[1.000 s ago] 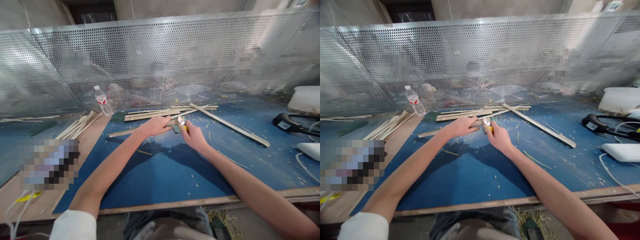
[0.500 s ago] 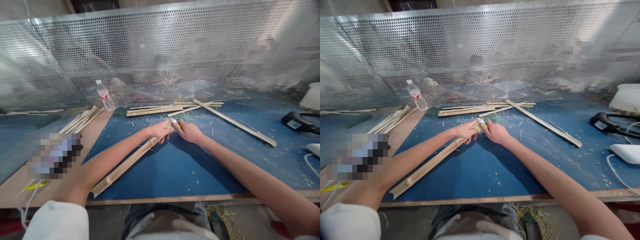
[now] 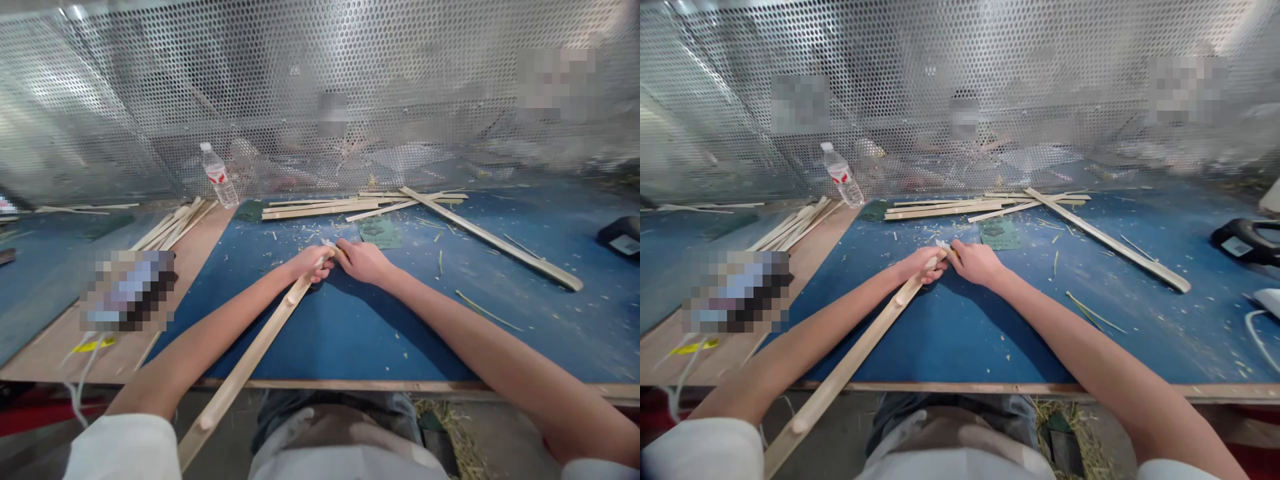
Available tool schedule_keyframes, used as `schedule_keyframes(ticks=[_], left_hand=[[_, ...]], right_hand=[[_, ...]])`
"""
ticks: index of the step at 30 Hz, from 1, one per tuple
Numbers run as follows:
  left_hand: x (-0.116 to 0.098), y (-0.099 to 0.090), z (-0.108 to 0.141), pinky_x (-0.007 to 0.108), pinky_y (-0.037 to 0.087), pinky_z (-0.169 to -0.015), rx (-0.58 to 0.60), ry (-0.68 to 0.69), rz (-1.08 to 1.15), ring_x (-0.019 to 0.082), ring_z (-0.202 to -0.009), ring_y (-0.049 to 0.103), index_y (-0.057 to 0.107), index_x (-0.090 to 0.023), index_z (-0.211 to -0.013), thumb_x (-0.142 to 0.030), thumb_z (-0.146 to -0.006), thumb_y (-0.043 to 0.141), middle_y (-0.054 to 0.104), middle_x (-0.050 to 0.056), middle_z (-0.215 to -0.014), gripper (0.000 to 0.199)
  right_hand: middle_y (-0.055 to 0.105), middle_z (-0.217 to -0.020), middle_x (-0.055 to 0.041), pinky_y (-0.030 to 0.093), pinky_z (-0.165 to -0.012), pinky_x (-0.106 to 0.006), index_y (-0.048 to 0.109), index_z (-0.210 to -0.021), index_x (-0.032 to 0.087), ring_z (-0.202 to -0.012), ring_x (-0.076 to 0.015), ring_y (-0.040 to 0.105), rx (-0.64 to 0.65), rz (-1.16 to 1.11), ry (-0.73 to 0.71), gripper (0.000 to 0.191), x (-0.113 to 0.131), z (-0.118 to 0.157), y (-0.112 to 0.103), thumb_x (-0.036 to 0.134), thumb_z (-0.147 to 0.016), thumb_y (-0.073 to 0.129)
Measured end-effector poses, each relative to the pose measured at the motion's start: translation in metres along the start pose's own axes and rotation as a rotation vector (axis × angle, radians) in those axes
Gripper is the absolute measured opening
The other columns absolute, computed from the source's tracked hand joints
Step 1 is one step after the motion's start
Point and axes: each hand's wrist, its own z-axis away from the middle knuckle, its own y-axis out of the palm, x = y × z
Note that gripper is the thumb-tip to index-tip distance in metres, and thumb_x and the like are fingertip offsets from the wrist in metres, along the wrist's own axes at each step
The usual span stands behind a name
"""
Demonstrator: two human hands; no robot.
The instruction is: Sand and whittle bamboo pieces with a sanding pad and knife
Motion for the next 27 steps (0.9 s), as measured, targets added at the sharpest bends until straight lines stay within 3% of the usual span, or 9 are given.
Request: schedule_keyframes(ticks=[3, 9, 15, 21, 27], left_hand=[[0.0006, 0.0042, 0.0082, 0.016, 0.030, -0.034, 0.035, 0.029, -0.067, 0.003, -0.039, 0.036, 0.046, -0.019, -0.079, -0.033, -0.092, 0.050, 0.047, -0.005, -0.065, 0.020], [0.0070, 0.0025, 0.0113, 0.016, 0.029, -0.032, 0.046, 0.075, -0.141, 0.003, -0.036, 0.030, 0.036, -0.022, -0.072, -0.048, -0.097, 0.054, 0.032, -0.010, -0.056, 0.041], [0.0067, 0.0034, 0.0112, 0.016, 0.030, -0.031, 0.005, 0.056, -0.089, 0.002, -0.035, 0.026, 0.037, -0.022, -0.073, -0.051, -0.096, 0.056, 0.033, -0.010, -0.057, 0.042], [0.0044, 0.0029, 0.0118, 0.016, 0.032, -0.032, 0.042, 0.040, -0.169, 0.003, -0.035, 0.031, 0.036, -0.021, -0.066, -0.056, -0.095, 0.057, 0.031, -0.010, -0.048, 0.050], [0.0057, 0.0034, 0.0105, 0.015, 0.031, -0.030, 0.045, 0.061, -0.131, 0.003, -0.033, 0.029, 0.036, -0.021, -0.065, -0.051, -0.099, 0.052, 0.030, -0.010, -0.049, 0.048]], right_hand=[[0.076, -0.092, -0.0102, 0.024, -0.059, -0.031, 0.057, -0.108, 0.019, -0.074, -0.0219, 0.068, -0.003, 0.023, -0.022, 0.037, -0.0018, 0.0060, 0.0005, 0.040, -0.107, 0.027], [0.076, -0.085, -0.0098, 0.022, -0.058, -0.032, 0.056, -0.108, 0.018, -0.069, -0.0222, 0.067, 0.008, 0.036, -0.063, 0.037, -0.0018, 0.0111, -0.0007, 0.040, -0.107, 0.026], [0.074, -0.082, -0.0091, 0.021, -0.057, -0.032, 0.056, -0.107, 0.019, -0.065, -0.0218, 0.065, 0.031, 0.023, 0.043, 0.034, 0.0005, 0.0098, -0.0013, 0.040, -0.106, 0.029], [0.072, -0.080, -0.0078, 0.024, -0.059, -0.031, 0.057, -0.104, 0.019, -0.063, -0.0200, 0.062, 0.052, -0.066, -0.063, 0.037, -0.0054, 0.0102, -0.0013, 0.042, -0.105, 0.027], [0.072, -0.084, -0.0076, 0.027, -0.061, -0.030, 0.059, -0.104, 0.018, -0.068, -0.0195, 0.063, 0.106, -0.107, -0.064, 0.039, -0.0044, 0.0091, -0.0064, 0.040, -0.106, 0.026]])
